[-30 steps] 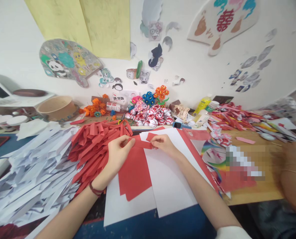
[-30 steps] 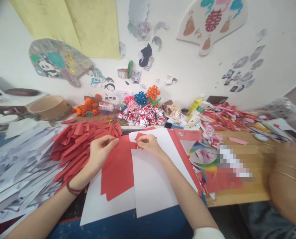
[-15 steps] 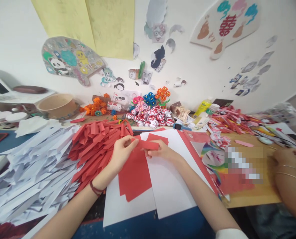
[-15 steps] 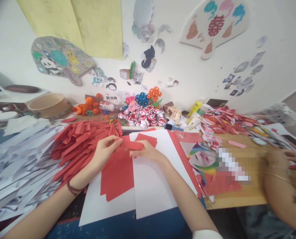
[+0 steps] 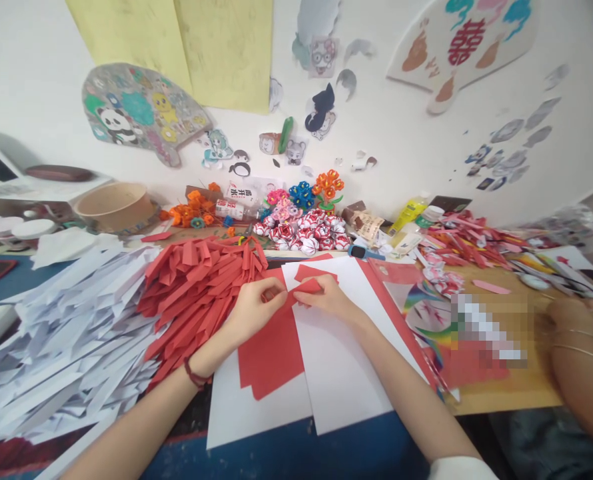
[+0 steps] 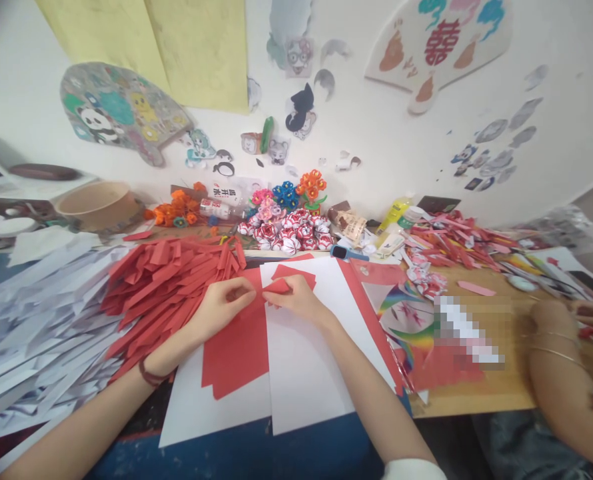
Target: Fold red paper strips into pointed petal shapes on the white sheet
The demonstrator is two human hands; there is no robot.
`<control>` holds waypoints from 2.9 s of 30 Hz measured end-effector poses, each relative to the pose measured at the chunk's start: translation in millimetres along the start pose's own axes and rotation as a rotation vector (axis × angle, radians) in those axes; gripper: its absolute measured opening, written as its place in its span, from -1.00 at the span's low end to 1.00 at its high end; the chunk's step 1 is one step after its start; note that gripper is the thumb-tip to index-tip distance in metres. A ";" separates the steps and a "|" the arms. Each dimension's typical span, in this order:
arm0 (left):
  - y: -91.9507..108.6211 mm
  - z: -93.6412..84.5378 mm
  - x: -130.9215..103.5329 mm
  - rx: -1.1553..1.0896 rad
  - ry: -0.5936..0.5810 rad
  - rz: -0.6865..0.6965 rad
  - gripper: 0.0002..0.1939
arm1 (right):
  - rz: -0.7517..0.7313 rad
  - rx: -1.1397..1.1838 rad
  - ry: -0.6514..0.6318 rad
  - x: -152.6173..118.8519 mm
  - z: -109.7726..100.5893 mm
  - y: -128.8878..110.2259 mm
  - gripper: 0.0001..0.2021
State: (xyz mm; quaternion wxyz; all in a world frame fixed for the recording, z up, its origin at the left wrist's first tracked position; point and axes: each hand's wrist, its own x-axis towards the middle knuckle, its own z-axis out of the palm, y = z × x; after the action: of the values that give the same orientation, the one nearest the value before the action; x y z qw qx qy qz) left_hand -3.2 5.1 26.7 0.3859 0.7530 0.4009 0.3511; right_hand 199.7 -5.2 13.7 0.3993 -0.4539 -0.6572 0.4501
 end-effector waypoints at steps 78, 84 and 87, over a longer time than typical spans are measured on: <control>10.1 34.8 -0.6 0.337 -0.129 -0.073 -0.89 | 0.183 -0.619 0.050 -37.7 -2.8 -1.0 -0.63; 1.6 40.6 3.0 0.526 -0.111 -0.075 -0.76 | 0.236 -0.627 0.068 -38.0 2.5 -5.2 -0.70; -1.7 43.5 -0.6 0.595 -0.121 -0.040 -0.77 | 0.270 -0.726 0.196 -38.9 5.6 -4.4 -0.69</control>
State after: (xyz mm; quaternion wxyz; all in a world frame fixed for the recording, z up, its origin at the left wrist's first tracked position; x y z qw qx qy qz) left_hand 32.4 -7.9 5.3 0.1783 0.8447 0.4770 0.1650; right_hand 203.9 -44.4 11.9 0.2109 -0.6886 -0.6668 0.1917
